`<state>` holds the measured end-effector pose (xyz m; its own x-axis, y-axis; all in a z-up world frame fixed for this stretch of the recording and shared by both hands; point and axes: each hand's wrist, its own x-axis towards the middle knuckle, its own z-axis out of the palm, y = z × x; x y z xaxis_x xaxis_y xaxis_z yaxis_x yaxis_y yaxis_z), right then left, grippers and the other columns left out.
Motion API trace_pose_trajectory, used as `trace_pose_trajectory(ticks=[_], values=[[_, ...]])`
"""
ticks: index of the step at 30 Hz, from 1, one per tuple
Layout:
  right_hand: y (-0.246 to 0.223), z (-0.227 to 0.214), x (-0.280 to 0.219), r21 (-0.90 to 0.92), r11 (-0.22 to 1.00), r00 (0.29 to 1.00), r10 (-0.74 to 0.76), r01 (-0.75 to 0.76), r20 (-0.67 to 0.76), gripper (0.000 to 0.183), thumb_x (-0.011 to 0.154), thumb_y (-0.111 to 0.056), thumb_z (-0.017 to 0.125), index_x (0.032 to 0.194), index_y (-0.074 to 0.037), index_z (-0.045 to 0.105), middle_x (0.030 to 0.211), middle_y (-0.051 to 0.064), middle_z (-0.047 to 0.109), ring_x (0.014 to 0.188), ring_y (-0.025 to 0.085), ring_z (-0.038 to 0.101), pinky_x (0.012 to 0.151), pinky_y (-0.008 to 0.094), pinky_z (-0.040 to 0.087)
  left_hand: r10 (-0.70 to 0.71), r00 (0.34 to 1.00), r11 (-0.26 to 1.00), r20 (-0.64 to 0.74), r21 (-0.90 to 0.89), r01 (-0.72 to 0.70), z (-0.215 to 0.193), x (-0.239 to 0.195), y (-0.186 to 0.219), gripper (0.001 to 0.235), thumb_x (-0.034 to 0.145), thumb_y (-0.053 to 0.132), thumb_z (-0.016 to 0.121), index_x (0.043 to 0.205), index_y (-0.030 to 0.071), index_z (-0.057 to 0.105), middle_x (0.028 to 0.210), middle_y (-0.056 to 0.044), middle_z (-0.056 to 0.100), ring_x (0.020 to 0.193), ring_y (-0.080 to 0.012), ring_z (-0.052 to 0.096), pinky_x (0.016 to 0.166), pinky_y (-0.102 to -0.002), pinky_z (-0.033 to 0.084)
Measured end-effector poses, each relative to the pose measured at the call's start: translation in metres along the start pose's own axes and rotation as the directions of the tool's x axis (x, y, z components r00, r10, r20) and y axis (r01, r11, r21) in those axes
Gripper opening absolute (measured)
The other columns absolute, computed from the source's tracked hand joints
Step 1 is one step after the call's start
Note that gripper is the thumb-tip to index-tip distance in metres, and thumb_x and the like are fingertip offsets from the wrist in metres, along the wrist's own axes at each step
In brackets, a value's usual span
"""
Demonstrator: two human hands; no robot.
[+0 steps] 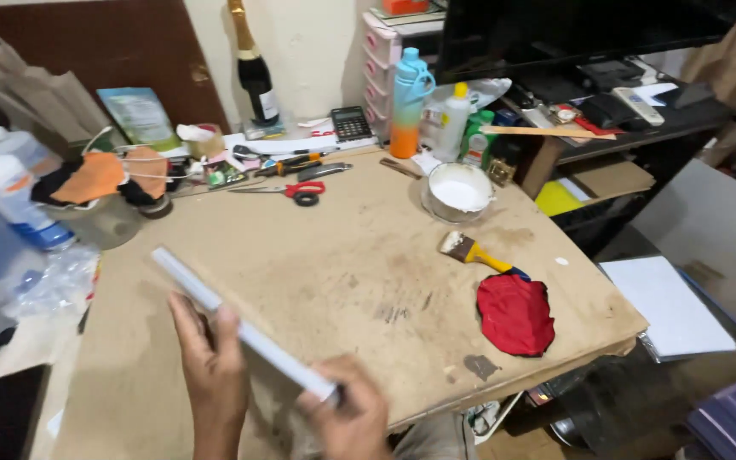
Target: Applying glue to a book cover and smoothing it out with a cloth as part of the finishing process.
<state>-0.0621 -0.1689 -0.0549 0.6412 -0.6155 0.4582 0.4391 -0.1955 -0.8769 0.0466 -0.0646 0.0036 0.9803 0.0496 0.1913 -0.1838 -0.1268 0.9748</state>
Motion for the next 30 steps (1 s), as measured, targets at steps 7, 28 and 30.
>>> trace_pose_trajectory(ticks=[7, 28, 30], values=[[-0.021, -0.009, 0.019, 0.177, 0.914, 0.770, -0.402, 0.364, 0.495, 0.056, 0.111, -0.053, 0.047, 0.120, -0.004, 0.071, 0.117, 0.022, 0.066, 0.085, 0.025, 0.067, 0.074, 0.034, 0.055, -0.038, 0.999, 0.917, -0.015, -0.397, 0.029, -0.014, -0.005, -0.004, 0.069, 0.101, 0.015, 0.041, 0.162, 0.006, 0.008, 0.172, -0.010, 0.016, 0.155, -0.0165, 0.024, 0.119, -0.033, 0.027], [0.052, -0.089, 0.067, -0.271, 0.961, 0.995, 0.078, -0.059, 0.057, 0.033, 0.104, -0.023, 0.053, 0.108, 0.000, 0.077, 0.111, 0.010, 0.076, 0.106, 0.017, 0.067, 0.092, 0.031, 0.053, -0.166, 0.986, 0.944, 0.017, -0.287, 0.164, -0.071, 0.039, -0.019, 0.105, 0.061, -0.012, 0.046, 0.161, 0.015, 0.032, 0.153, -0.003, 0.053, 0.122, -0.0182, 0.059, 0.091, -0.031, 0.051], [0.071, -0.119, 0.073, -0.262, 0.956, 0.991, 0.136, -0.130, 0.004, 0.028, 0.102, -0.023, 0.059, 0.106, -0.003, 0.078, 0.108, 0.005, 0.078, 0.101, 0.012, 0.067, 0.088, 0.028, 0.053, -0.077, 0.987, 0.972, 0.139, -0.210, 0.106, -0.067, 0.059, -0.007, 0.109, 0.057, -0.010, 0.047, 0.161, 0.018, 0.037, 0.145, -0.001, 0.058, 0.115, -0.0163, 0.061, 0.086, -0.030, 0.053]])
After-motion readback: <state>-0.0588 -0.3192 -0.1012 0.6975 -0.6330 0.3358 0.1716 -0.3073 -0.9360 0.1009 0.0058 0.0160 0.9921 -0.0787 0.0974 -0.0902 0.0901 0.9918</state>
